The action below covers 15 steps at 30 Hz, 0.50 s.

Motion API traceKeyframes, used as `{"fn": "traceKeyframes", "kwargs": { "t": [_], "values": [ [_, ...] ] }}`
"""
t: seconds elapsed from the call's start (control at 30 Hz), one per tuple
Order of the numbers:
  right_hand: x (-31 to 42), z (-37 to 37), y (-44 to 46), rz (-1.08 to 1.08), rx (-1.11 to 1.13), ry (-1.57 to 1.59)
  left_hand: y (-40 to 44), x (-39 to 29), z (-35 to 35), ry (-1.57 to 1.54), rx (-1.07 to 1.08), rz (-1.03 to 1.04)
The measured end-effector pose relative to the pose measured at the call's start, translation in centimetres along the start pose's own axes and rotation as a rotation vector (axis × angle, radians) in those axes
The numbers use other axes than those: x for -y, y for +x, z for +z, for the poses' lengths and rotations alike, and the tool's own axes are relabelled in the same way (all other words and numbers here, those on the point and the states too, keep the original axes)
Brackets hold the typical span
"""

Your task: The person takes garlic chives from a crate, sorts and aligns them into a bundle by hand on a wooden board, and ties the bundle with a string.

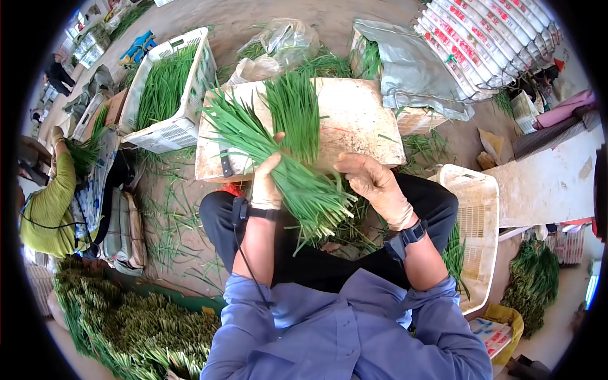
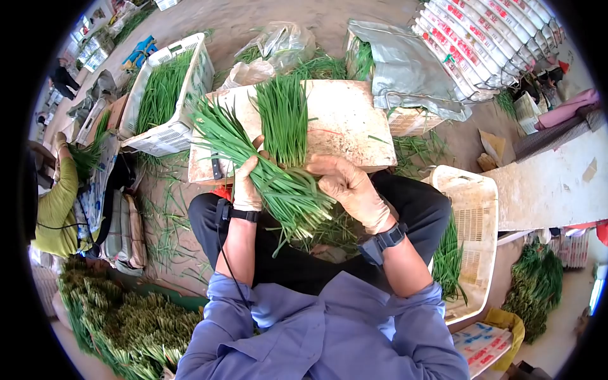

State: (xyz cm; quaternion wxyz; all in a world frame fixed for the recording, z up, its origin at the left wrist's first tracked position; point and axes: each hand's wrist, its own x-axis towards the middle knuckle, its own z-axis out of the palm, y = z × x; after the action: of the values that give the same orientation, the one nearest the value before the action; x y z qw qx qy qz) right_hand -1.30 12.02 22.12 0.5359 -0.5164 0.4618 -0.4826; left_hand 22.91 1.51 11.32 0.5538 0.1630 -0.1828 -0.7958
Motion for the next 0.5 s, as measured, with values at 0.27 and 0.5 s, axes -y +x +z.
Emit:
{"fn": "traceKeyframes", "kwargs": {
  "t": [0.27,0.5],
  "values": [
    [-2.4,-2.2,-2.2,0.027,0.041,-0.576,0.8,0.3,-1.7,-0.035,0.068,0.025],
    [-5.7,-1.2,-2.1,0.017,-0.141,-0.485,0.8,0.6,-1.7,-0.016,0.069,0.026]
  ]
}}
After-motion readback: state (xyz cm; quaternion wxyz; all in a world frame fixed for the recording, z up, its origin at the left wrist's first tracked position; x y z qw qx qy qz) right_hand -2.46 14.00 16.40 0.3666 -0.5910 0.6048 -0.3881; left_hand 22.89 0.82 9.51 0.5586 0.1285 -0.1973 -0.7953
